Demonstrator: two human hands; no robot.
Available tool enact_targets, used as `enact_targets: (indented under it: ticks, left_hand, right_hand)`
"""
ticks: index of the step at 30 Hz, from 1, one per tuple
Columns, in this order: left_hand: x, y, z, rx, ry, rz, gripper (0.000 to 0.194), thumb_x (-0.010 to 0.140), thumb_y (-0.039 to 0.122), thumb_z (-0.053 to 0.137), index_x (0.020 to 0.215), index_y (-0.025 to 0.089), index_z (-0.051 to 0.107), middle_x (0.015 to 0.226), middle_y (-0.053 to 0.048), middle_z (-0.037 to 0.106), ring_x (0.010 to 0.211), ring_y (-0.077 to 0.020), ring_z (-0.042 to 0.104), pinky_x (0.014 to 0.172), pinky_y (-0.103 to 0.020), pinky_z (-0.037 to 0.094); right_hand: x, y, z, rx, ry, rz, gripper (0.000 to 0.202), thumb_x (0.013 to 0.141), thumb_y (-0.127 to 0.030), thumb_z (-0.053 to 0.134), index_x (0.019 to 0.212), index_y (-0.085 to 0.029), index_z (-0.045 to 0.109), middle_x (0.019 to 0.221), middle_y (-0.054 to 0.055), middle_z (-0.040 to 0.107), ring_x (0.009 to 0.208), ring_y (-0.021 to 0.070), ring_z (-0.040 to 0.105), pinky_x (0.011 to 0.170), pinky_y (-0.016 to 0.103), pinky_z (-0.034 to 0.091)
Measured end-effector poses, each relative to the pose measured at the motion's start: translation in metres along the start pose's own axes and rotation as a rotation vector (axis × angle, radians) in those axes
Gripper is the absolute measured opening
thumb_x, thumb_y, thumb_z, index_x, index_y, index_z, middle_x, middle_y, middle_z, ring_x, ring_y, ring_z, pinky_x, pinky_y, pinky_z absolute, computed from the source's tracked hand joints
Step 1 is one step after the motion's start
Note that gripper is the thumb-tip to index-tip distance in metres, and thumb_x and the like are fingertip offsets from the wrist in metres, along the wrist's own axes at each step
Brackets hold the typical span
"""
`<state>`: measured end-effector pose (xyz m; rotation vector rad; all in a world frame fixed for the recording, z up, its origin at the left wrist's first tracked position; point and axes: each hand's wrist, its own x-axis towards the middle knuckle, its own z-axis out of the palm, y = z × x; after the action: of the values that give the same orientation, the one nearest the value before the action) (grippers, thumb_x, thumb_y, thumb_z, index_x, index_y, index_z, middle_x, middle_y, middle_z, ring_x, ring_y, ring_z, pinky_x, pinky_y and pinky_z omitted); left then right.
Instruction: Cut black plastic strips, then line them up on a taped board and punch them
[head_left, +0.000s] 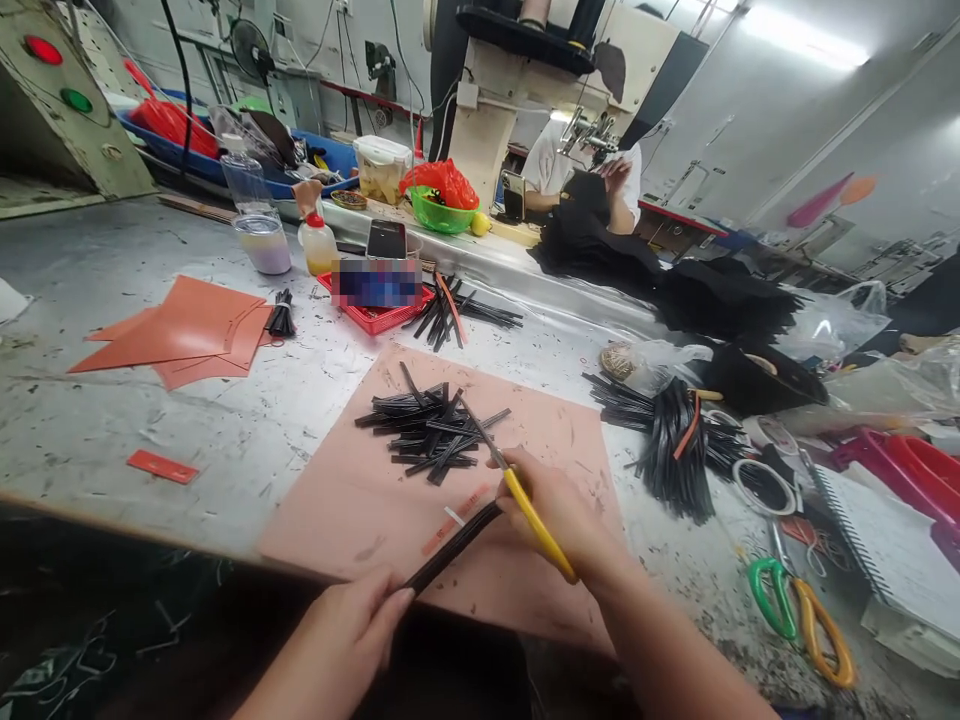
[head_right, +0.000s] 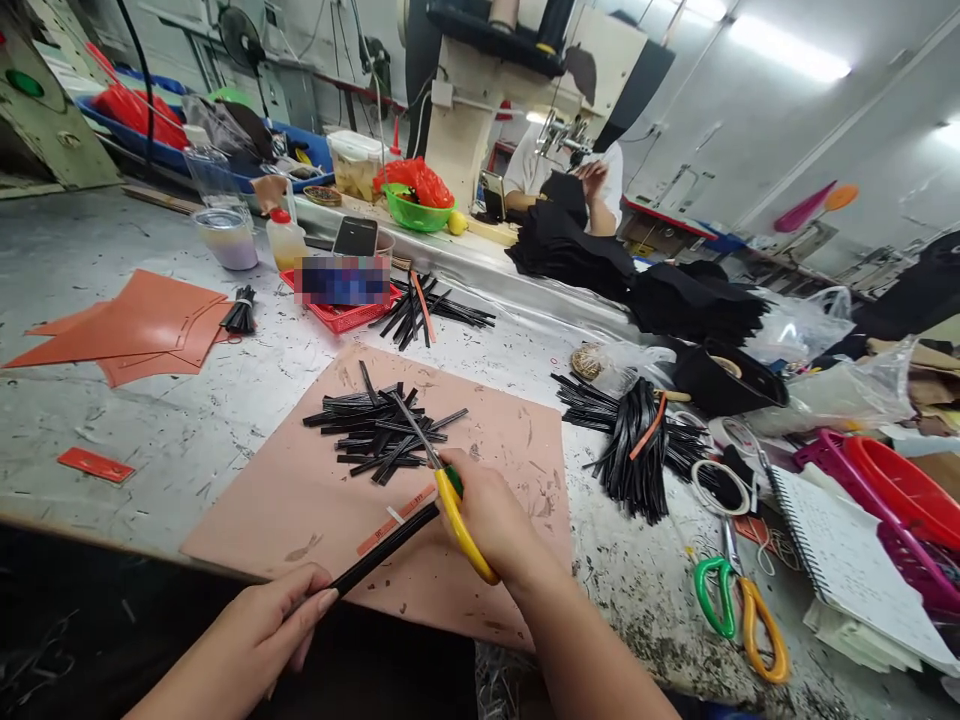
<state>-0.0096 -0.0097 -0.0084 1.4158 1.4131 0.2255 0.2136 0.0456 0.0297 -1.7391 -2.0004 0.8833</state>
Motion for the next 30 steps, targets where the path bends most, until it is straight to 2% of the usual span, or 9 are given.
enact_targets:
  ticks: [4,8,10,13,16,19,23,26,30]
  left_hand:
    - [0.006,0.005,0.01,-0.079,0.03,-0.044,0.033,0.073,0.05,0.032,0.056,0.022,0.039,0.043,0.006,0.043,0.033,-0.0119,0.036,0.042,-0.024,0.029]
    - [0.01,0.006,0.011,-0.107,0.044,-0.042,0.033,0.072,0.049,0.033,0.056,0.022,0.041,0.041,0.007,0.043,0.03,-0.0116,0.036,0.041,-0.025,0.029]
    - [0.011,0.005,0.011,-0.119,0.057,-0.034,0.033,0.072,0.05,0.033,0.055,0.022,0.041,0.039,0.007,0.042,0.029,-0.0112,0.035,0.041,-0.025,0.029]
    - [0.012,0.005,0.01,-0.131,0.049,-0.041,0.034,0.07,0.052,0.033,0.053,0.022,0.04,0.037,0.007,0.04,0.029,-0.011,0.033,0.042,-0.025,0.029]
    - [0.013,0.007,0.009,-0.139,0.022,-0.067,0.034,0.068,0.053,0.033,0.053,0.022,0.04,0.037,0.007,0.041,0.028,-0.0106,0.032,0.041,-0.025,0.027]
    - [0.012,0.008,0.009,-0.14,0.022,-0.08,0.034,0.068,0.052,0.034,0.054,0.022,0.04,0.037,0.007,0.04,0.029,-0.01,0.032,0.04,-0.024,0.025]
    - [0.009,0.009,0.008,-0.152,-0.003,-0.081,0.033,0.07,0.05,0.035,0.055,0.021,0.041,0.039,0.007,0.041,0.03,-0.0098,0.033,0.039,-0.023,0.025]
    - [0.007,0.01,0.008,-0.168,-0.004,-0.071,0.031,0.073,0.046,0.036,0.055,0.021,0.04,0.04,0.007,0.042,0.03,-0.0096,0.034,0.039,-0.023,0.024]
    - [0.006,0.011,0.007,-0.167,0.006,-0.068,0.03,0.074,0.043,0.037,0.054,0.021,0.039,0.04,0.007,0.042,0.031,-0.0095,0.034,0.04,-0.023,0.025]
  right_hand:
    - [0.0,0.002,-0.003,-0.177,0.113,0.107,0.037,0.075,-0.018,0.048,0.112,-0.023,0.053,0.083,0.004,0.065,0.072,0.0197,0.059,0.064,0.028,0.042]
    - [-0.03,0.006,-0.017,-0.068,0.203,0.148,0.037,0.079,-0.043,0.049,0.108,-0.021,0.054,0.066,0.0,0.056,0.06,0.0182,0.054,0.058,0.028,0.041]
    - [-0.053,0.007,-0.021,0.117,0.141,0.136,0.041,0.081,-0.052,0.043,0.105,-0.021,0.053,0.059,-0.003,0.048,0.051,0.0148,0.048,0.051,0.025,0.039]
    - [-0.086,0.01,-0.015,0.282,-0.067,0.104,0.048,0.081,-0.06,0.037,0.105,-0.021,0.053,0.059,-0.003,0.047,0.05,0.0135,0.048,0.05,0.023,0.04]
    - [-0.103,0.019,0.007,0.217,-0.288,0.039,0.053,0.079,-0.066,0.035,0.099,-0.023,0.058,0.07,0.002,0.058,0.062,0.0172,0.056,0.058,0.024,0.043]
    - [-0.107,0.027,0.032,0.142,-0.449,0.015,0.056,0.078,-0.067,0.031,0.099,-0.022,0.058,0.075,0.005,0.064,0.068,0.0205,0.059,0.061,0.025,0.045]
    - [-0.105,0.026,0.049,0.108,-0.431,-0.031,0.058,0.081,-0.063,0.025,0.102,-0.02,0.058,0.073,0.007,0.064,0.064,0.0212,0.059,0.06,0.026,0.045]
    - [-0.103,0.02,0.05,0.127,-0.373,-0.056,0.056,0.082,-0.063,0.026,0.097,-0.021,0.059,0.073,0.008,0.065,0.062,0.0209,0.058,0.058,0.026,0.044]
    - [-0.1,0.018,0.052,0.172,-0.366,-0.037,0.047,0.082,-0.06,0.035,0.094,-0.022,0.059,0.074,0.006,0.064,0.063,0.0198,0.057,0.059,0.025,0.044]
